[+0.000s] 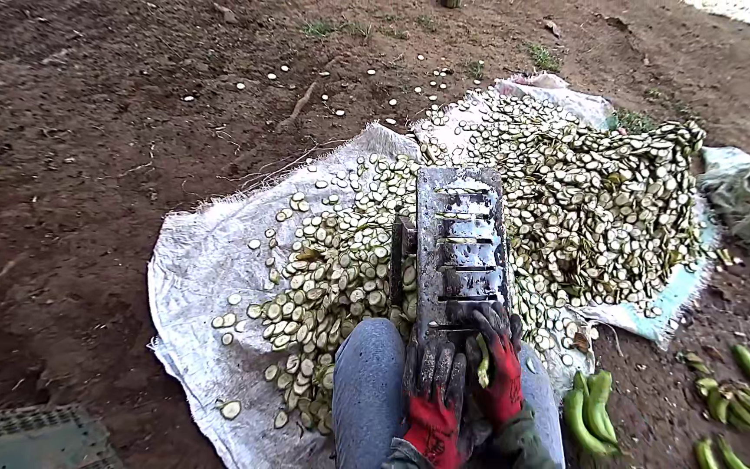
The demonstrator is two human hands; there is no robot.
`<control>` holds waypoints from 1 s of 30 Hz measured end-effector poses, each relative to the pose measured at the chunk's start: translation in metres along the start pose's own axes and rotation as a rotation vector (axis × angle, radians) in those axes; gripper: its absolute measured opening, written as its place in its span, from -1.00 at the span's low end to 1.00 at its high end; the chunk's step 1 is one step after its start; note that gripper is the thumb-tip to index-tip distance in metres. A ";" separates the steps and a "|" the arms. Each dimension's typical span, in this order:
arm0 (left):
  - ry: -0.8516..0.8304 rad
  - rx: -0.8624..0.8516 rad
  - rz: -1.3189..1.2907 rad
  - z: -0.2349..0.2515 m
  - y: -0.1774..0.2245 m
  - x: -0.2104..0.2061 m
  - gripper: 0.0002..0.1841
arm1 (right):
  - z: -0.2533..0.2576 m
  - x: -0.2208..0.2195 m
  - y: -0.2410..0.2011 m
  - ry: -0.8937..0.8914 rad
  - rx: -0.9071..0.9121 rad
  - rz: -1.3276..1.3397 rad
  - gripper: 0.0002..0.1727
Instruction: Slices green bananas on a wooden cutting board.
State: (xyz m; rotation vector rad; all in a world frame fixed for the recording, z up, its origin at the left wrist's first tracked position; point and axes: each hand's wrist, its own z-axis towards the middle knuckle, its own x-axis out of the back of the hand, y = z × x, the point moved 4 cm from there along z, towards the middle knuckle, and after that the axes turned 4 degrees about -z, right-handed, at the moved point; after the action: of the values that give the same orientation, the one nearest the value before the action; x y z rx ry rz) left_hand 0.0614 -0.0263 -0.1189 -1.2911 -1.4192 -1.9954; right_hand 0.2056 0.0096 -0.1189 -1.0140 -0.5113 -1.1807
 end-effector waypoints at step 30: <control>-0.437 -0.168 -0.040 0.025 0.017 -0.013 -0.23 | 0.224 -0.060 0.011 -0.296 -0.165 -0.397 0.05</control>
State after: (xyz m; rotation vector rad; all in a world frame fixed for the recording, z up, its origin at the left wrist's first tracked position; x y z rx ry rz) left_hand 0.0913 -0.0140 -0.1185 -1.8770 -1.4899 -1.9716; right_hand 0.2323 0.2332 -0.0613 -1.2764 -0.8908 -1.4482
